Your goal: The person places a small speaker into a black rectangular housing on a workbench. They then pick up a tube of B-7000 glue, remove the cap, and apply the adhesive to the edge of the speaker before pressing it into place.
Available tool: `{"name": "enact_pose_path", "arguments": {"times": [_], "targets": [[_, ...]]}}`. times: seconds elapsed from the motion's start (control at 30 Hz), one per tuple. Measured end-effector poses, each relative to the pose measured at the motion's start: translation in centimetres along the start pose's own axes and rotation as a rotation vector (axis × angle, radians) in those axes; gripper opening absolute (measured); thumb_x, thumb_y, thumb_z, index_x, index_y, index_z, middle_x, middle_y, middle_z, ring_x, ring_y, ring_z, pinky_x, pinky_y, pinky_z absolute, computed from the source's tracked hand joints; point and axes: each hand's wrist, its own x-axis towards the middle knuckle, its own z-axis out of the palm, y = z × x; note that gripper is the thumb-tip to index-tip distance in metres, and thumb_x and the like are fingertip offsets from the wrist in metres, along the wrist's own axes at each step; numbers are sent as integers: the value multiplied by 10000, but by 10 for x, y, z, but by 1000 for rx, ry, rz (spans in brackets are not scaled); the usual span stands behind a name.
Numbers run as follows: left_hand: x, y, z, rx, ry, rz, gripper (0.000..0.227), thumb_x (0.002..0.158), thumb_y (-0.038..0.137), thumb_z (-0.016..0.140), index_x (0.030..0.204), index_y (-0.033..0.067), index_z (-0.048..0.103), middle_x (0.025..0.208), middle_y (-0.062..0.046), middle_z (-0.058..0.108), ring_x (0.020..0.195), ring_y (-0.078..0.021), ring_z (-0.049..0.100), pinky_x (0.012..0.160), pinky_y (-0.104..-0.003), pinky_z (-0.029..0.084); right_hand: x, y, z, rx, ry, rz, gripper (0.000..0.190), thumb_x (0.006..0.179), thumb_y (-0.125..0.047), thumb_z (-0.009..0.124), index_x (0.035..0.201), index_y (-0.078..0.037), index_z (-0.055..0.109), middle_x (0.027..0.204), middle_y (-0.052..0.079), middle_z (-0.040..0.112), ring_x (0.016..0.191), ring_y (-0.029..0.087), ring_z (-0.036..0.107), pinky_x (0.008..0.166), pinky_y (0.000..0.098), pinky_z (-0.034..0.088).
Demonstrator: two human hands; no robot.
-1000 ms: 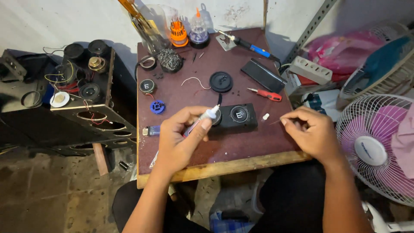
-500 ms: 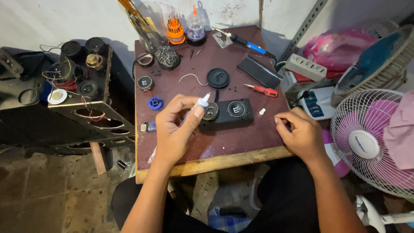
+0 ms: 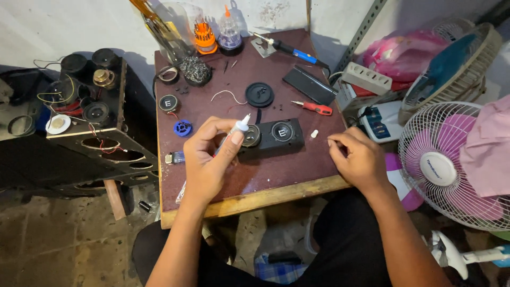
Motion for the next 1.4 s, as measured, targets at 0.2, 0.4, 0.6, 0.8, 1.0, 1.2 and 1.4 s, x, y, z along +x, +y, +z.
{"name": "enact_pose_path", "arguments": {"times": [0.2, 0.4, 0.6, 0.8, 1.0, 1.2, 1.4], "targets": [[0, 2, 0, -1, -7, 3, 192, 949, 127, 725, 1049, -36, 745, 808, -85, 569, 510, -111, 591, 490, -247, 516, 2, -3, -3, 2, -44, -3, 84, 907, -123, 755, 979, -133, 797, 814, 39, 708, 660, 236, 685, 592, 355, 558], [-1, 0, 0, 4, -13, 16, 191, 952, 137, 722, 1049, -26, 746, 801, -92, 568, 516, -119, 591, 489, -253, 514, 4, -4, -7, 84, -36, 12, 85, 889, -86, 757, 966, -102, 791, 782, 74, 684, 592, 255, 641, 556, 360, 526], [-3, 0, 5, 49, -37, 61, 174, 942, 117, 745, 1068, -3, 763, 833, -90, 610, 697, -107, 577, 632, -279, 507, 4, 5, -2, 210, 106, 66, 113, 873, -50, 804, 965, -115, 811, 753, 32, 666, 551, 197, 588, 526, 285, 480], [-12, 3, 25, -2, -26, 22, 201, 878, 96, 811, 1060, 22, 768, 855, -79, 713, 821, -130, 661, 784, -317, 557, 31, -82, -38, 487, 31, 122, 139, 890, -19, 762, 1011, -71, 807, 868, 88, 746, 768, 190, 709, 678, 288, 540], [-13, 3, 36, 27, 101, 4, 248, 814, 140, 884, 1043, 94, 801, 874, -15, 772, 828, -99, 696, 843, -264, 561, 44, -134, -29, 751, -131, 115, 397, 766, -92, 868, 1138, -30, 745, 993, 101, 808, 861, 128, 746, 752, 296, 593], [-10, 10, 37, 49, 198, 22, 244, 801, 165, 901, 1023, 136, 806, 889, 20, 776, 841, -65, 665, 855, -253, 551, 55, -133, -12, 964, -218, 205, 331, 784, 44, 815, 1108, 17, 753, 1006, 128, 806, 924, 143, 726, 808, 316, 637], [-10, 14, 39, 123, 200, 115, 247, 788, 169, 909, 1011, 153, 803, 915, -5, 776, 851, -122, 711, 843, -271, 569, 57, -137, -11, 946, -208, 183, 211, 828, 55, 785, 1034, 11, 773, 918, 89, 801, 859, 103, 712, 804, 311, 636]]}}
